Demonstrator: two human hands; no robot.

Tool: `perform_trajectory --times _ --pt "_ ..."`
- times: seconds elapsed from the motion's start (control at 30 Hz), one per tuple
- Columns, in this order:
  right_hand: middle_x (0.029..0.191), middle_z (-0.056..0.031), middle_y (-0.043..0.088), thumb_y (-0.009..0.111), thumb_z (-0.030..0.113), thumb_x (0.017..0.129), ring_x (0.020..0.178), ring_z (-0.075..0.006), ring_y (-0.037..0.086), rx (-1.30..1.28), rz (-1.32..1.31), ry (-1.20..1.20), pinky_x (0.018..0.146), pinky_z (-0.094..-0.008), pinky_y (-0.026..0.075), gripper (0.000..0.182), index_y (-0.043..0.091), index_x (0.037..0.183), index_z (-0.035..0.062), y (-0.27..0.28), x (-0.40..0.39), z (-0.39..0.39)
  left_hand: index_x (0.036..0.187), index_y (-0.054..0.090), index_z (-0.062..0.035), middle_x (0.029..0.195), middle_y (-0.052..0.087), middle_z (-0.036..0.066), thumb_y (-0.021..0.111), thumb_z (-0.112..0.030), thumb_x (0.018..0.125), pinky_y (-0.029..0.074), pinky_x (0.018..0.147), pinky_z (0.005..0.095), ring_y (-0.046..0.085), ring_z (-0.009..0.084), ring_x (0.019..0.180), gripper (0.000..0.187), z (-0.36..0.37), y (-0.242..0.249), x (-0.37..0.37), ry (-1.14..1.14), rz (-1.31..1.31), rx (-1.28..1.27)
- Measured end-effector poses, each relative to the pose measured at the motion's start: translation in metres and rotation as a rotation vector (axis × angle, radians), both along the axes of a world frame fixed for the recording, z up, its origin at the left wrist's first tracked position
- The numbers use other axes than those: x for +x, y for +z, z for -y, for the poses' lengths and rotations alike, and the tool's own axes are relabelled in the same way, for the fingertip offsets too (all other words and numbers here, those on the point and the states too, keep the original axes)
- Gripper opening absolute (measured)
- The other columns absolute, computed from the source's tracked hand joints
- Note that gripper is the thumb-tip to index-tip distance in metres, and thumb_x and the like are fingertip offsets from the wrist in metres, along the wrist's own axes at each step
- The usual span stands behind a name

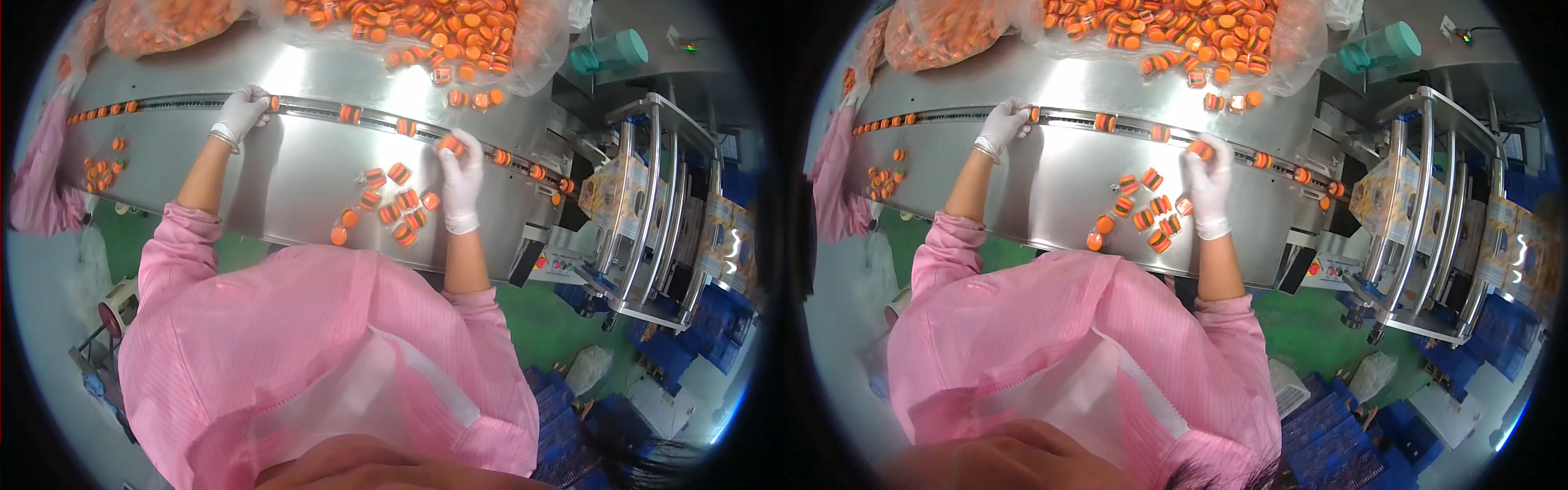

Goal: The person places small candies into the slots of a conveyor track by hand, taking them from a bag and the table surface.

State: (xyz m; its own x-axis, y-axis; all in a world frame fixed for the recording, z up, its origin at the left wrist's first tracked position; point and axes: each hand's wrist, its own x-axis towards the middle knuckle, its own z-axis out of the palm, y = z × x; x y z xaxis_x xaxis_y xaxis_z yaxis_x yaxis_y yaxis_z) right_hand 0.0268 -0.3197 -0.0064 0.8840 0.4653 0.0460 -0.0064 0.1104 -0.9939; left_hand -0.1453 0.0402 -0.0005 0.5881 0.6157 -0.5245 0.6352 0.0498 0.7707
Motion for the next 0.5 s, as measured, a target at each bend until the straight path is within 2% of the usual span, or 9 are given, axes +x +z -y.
perform_trajectory --times 0.03,0.07,0.1,0.13,0.17,0.2,0.27,0.33,0.5 --pt "0.101 -0.0057 0.056 0.056 -0.004 0.086 0.092 -0.0139 0.057 0.056 -0.081 0.091 0.085 -0.029 0.049 0.031 0.05 0.116 0.002 0.022 -0.005 -0.016 0.104 0.057 0.0013 0.088 0.062 0.007 0.053 -0.008 0.09 0.05 0.066 0.026 0.061 0.0163 0.076 0.017 0.002 0.007 0.005 -0.008 -0.002 -0.007" --pt "0.096 -0.0031 0.053 0.058 -0.003 0.085 0.082 -0.0095 0.055 -0.02 -0.022 0.102 0.07 -0.0222 0.049 0.029 0.053 0.112 0.0038 0.011 -0.004 -0.03 0.106 0.056 -0.0009 0.09 0.063 0.009 0.056 -0.012 0.088 0.051 0.069 0.0304 0.062 0.0218 0.078 0.021 0.006 0.018 0.01 -0.236 -0.212 0.344" --pt "0.088 -0.0009 0.054 0.061 0.003 0.086 0.075 -0.0075 0.055 0.049 -0.242 0.204 0.067 -0.0215 0.048 0.026 0.053 0.11 0.0038 0.027 -0.009 -0.045 0.109 0.055 -0.0031 0.092 0.064 0.01 0.059 -0.016 0.087 0.051 0.072 0.0349 0.063 0.0274 0.081 0.026 0.011 0.028 0.018 -0.463 -0.418 0.697" --pt "0.082 -0.0051 0.058 0.064 0.014 0.085 0.069 -0.0141 0.06 -0.244 -0.077 0.24 0.066 -0.0274 0.05 0.025 0.053 0.104 0.0042 0.03 -0.008 -0.056 0.109 0.055 -0.0031 0.092 0.064 0.01 0.059 -0.016 0.087 0.051 0.072 0.0349 0.063 0.0274 0.081 0.026 0.015 0.036 0.028 -0.469 -0.415 0.697" --pt "0.082 -0.0051 0.058 0.064 0.014 0.085 0.069 -0.0141 0.06 -0.246 -0.081 0.233 0.066 -0.0274 0.05 0.025 0.053 0.104 0.0042 0.037 -0.008 -0.07 0.111 0.055 -0.0058 0.098 0.063 0.011 0.061 -0.02 0.085 0.05 0.076 0.0381 0.062 0.031 0.085 0.031 0.02 0.043 0.038 -0.532 -0.244 0.834" --pt "0.082 -0.0091 0.059 0.064 0.019 0.084 0.07 -0.0205 0.061 -0.407 0.109 0.292 0.067 -0.0323 0.05 0.026 0.053 0.102 0.0045 0.045 -0.008 -0.084 0.114 0.055 -0.0085 0.103 0.062 0.011 0.063 -0.025 0.083 0.049 0.08 0.0412 0.061 0.0346 0.088 0.036 0.027 0.048 0.049 -0.593 -0.07 0.963" --pt "0.082 -0.0131 0.06 0.063 0.024 0.083 0.071 -0.027 0.063 -0.569 0.293 0.346 0.068 -0.0372 0.051 0.028 0.053 0.099 0.0048 0.042 -0.009 -0.106 0.117 0.054 -0.0114 0.113 0.058 0.012 0.063 -0.028 0.083 0.049 0.08 0.041 0.06 0.0345 0.09 0.039 0.041 0.054 0.081 -0.79 0.219 1.087" --pt "0.085 -0.0189 0.059 0.061 0.026 0.081 0.076 -0.0363 0.061 -0.64 0.445 0.446 0.072 -0.0446 0.049 0.027 0.054 0.094 0.0034 0.035 -0.008 -0.124 0.119 0.051 -0.0085 0.112 0.054 0.013 0.064 -0.032 0.083 0.049 0.077 0.0416 0.06 0.0336 0.091 0.045 0.058 0.054 0.119 -0.857 0.287 1.02" --pt "0.083 -0.0164 0.06 0.065 0.027 0.079 0.079 -0.0344 0.06 -0.84 0.447 0.475 0.072 -0.043 0.047 0.029 0.058 0.095 0.0038 0.021 -0.003 -0.123 0.121 0.046 -0.0073 0.109 0.054 0.016 0.061 -0.038 0.084 0.051 0.074 0.0432 0.06 0.0355 0.09 0.051 0.1 0.03 0.183 -0.808 0.139 1.016"
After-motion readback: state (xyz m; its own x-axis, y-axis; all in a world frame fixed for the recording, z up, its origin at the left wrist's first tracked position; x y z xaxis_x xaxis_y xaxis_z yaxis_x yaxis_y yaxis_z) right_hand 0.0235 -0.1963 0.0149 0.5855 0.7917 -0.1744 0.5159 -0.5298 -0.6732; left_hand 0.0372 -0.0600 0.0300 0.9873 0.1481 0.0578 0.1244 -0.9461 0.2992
